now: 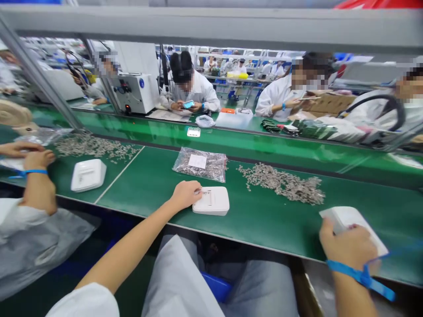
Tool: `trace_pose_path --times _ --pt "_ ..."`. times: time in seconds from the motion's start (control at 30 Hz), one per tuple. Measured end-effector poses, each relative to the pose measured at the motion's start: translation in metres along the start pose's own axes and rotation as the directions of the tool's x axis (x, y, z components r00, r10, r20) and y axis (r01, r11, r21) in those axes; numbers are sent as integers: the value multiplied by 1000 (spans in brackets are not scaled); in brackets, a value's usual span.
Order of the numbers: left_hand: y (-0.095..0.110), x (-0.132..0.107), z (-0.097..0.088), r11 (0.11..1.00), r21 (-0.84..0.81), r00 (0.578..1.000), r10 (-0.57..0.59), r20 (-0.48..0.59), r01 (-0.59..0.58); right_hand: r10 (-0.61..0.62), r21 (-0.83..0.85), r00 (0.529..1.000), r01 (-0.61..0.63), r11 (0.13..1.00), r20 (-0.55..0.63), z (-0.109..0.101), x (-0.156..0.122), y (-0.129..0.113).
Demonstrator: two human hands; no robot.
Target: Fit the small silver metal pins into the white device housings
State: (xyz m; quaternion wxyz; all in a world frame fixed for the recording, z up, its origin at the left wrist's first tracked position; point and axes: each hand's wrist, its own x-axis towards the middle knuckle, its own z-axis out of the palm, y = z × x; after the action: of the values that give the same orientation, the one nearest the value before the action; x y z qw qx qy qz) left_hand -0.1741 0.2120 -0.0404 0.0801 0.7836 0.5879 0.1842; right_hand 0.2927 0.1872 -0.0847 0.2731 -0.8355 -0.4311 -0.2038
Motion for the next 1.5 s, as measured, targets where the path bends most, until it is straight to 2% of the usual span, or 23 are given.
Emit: trace_pose_path --times 0.13,0.27,0.37,0.5,0.7,0.8,0.87,0.93,0.97,1.07,1.13,1.2,1.27,1.3,1.33,1.37,1.4,1.47,1.5 --pt "-6 -8 -1 999 21 999 -38 -19 39 -23 -99 996 32 995 87 -20 -23 -23" --pt "-4 -5 7 998 22 998 -55 -41 56 -144 -86 982 156 984 125 -33 -30 -34" --pt "-2 -3 9 998 33 997 -54 -54 56 -183 -92 980 190 977 79 -31 -30 -28" --pt "0 1 11 996 73 997 -44 -64 48 -293 -83 956 294 952 31 -28 -33 -24" --pt "7 3 13 988 144 997 -50 -58 58 -251 -130 968 246 960 -21 -23 -35 -26" --pt "12 4 9 983 168 996 -67 -52 75 -289 -108 957 286 952 -11 -23 -39 -33" --pt "11 0 2 979 183 996 -77 -48 85 -340 -65 940 340 938 14 -28 -46 -46" --pt "1 -7 -10 973 206 994 -95 -53 104 -412 14 909 412 911 55 -39 -60 -68" --pt "-8 -13 -18 967 223 992 -112 -59 122 -449 67 889 445 893 84 -46 -68 -83" --pt "-49 -29 -50 931 292 975 -214 -53 220 -570 255 789 516 818 230 -69 -86 -133" --pt "-72 -33 -73 894 341 952 -305 -14 291 -630 377 714 516 769 307 -81 -83 -164" --pt "-77 -31 -87 854 383 933 -354 -66 352 -646 423 692 505 752 323 -82 -64 -187" --pt "-57 -24 -83 857 359 928 -316 -198 368 -603 401 716 467 788 350 -68 -33 -202" --pt "-40 -18 -73 885 320 930 -263 -256 339 -577 400 707 430 810 409 -58 -17 -207" --pt "-19 -12 -59 929 270 951 -187 -246 252 -545 395 675 382 835 498 -45 -3 -211" --pt "4 -5 -43 967 231 984 -71 -165 108 -538 395 647 369 841 541 -32 10 -214" --pt "27 3 -25 982 189 995 33 -94 -15 -534 394 621 362 845 574 -21 18 -217" --pt "65 22 7 983 101 988 154 -7 -152 -542 399 587 368 840 601 -1 26 -218" --pt "78 33 19 984 49 985 173 6 -173 -549 405 574 371 836 607 6 26 -217"
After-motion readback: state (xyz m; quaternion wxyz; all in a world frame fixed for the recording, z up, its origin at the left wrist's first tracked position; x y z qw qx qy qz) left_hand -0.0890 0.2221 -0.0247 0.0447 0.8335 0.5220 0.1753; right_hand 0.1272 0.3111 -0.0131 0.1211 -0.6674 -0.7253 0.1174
